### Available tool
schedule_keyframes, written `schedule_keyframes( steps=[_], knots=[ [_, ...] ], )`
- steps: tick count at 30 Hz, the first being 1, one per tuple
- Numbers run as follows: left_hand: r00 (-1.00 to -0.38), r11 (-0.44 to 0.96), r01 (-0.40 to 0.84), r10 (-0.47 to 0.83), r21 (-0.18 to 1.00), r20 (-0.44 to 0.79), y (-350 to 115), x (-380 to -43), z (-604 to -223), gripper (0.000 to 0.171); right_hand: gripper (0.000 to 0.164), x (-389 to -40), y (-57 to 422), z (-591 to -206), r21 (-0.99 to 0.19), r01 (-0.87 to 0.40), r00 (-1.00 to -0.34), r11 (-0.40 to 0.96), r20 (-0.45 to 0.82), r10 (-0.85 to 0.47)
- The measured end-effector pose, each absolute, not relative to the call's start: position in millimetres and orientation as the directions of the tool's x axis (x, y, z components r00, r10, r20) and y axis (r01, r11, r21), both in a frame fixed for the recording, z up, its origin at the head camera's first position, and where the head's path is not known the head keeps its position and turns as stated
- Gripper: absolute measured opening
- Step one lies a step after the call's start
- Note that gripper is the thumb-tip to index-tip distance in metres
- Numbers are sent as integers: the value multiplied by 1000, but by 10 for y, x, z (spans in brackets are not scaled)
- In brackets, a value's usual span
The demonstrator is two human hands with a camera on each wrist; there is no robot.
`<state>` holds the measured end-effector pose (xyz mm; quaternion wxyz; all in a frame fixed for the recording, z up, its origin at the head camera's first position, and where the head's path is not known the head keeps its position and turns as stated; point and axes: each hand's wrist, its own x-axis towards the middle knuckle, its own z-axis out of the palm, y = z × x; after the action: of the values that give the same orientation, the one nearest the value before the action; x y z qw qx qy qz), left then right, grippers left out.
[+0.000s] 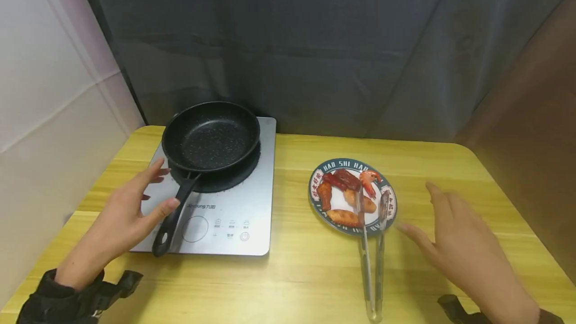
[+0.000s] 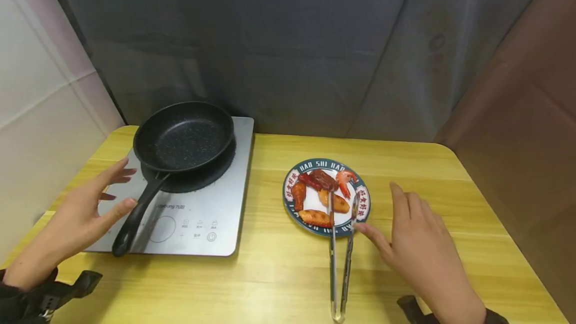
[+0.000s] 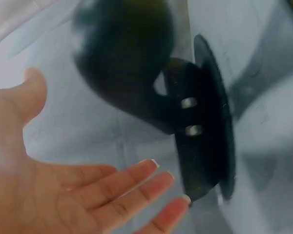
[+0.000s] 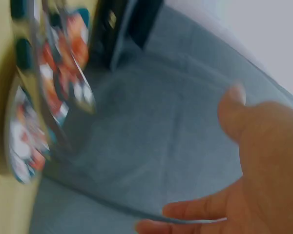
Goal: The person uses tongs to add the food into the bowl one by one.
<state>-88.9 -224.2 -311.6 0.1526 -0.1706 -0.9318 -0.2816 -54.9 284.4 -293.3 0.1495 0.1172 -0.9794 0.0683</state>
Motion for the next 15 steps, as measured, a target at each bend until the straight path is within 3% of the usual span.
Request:
schedule_keyframes(
  steps=[3,7,11,15],
  knots=[
    [-901,736,403,216,544,376,-2238,-909,-3176,65,76,-527,2768,-3030,-147,-184,-954,972,266,-140],
    [-965,679,249,116,690,233,-2220,-931,-3182,52,67,-465,2666,-3150,-235,-114,-976,965,207,-65],
    [-999,580,36,28,814,24,-2187,-960,-3172,59,70,-421,2589,-3225,-319,-36,-998,947,55,-19],
    [-991,492,-89,42,866,-125,-2142,-986,-3216,66,80,-420,2519,-3288,-325,47,-993,945,-116,9]
  ],
)
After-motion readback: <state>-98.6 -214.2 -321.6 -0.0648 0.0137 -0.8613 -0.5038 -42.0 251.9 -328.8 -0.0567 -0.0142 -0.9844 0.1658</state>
